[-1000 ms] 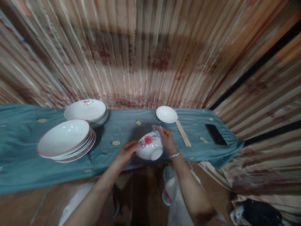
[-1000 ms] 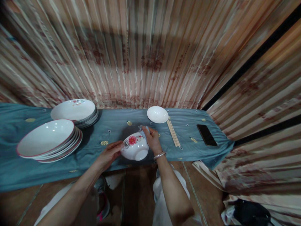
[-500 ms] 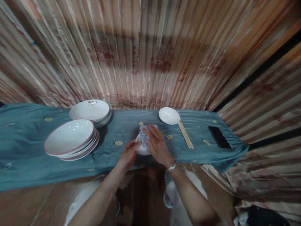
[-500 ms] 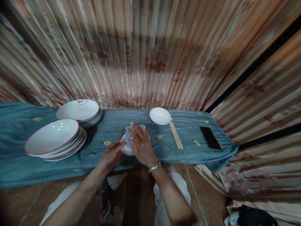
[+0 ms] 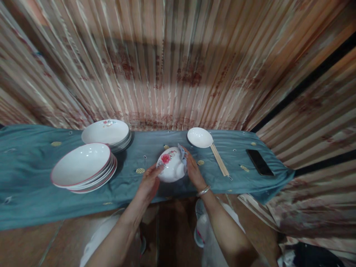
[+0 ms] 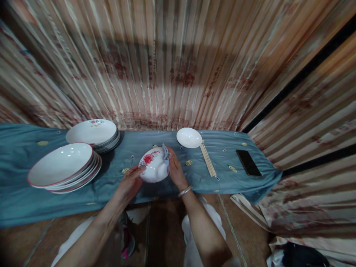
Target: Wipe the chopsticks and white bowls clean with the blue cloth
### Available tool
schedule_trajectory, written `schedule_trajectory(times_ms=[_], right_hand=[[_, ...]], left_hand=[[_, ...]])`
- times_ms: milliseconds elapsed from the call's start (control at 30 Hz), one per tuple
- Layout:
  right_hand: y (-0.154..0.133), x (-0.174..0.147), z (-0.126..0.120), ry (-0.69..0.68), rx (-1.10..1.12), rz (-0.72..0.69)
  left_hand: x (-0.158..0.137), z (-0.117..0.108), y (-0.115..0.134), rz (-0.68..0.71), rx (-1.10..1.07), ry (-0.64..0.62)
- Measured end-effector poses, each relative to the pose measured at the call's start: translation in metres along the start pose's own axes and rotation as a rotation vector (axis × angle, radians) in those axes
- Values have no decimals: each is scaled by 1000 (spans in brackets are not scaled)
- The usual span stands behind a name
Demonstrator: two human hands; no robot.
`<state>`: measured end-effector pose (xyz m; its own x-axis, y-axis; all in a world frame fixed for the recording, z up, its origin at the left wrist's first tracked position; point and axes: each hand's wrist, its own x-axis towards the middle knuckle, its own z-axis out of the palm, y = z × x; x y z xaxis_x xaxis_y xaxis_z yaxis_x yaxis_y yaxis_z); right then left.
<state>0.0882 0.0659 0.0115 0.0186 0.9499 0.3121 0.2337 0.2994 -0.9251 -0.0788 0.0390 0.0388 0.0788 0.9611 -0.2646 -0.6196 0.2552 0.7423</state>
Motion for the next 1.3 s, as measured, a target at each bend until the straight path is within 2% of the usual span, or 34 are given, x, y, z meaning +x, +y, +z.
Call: schedule_trajectory(times_ms=[133,400,567,700,867,967,1100,1300], right_hand=[[7,-6,6,102,25,61],[7,-21,29,191,-102,28],[15,-36,53,143,-291,1],[14,-48,63,36,-475,-110],[11,-47,60,-91,-690,-413],[10,-40,56,-113,-782,-520],[3,-31,50,-86,-839,-571],[-20,-15,39,-73,-784,-547]], left_hand=[[10,1,-2,-43,-78,11],[33,14,-8,-20,-178,-4],[45,25,-5,-33,-98,-11],[51,23,-1,-44,-87,0],[51,10,-5,31,-97,105],[47,4,-12,75,-62,141],[42,3,-21,170,12,178],[39,7,-28,162,1,114]])
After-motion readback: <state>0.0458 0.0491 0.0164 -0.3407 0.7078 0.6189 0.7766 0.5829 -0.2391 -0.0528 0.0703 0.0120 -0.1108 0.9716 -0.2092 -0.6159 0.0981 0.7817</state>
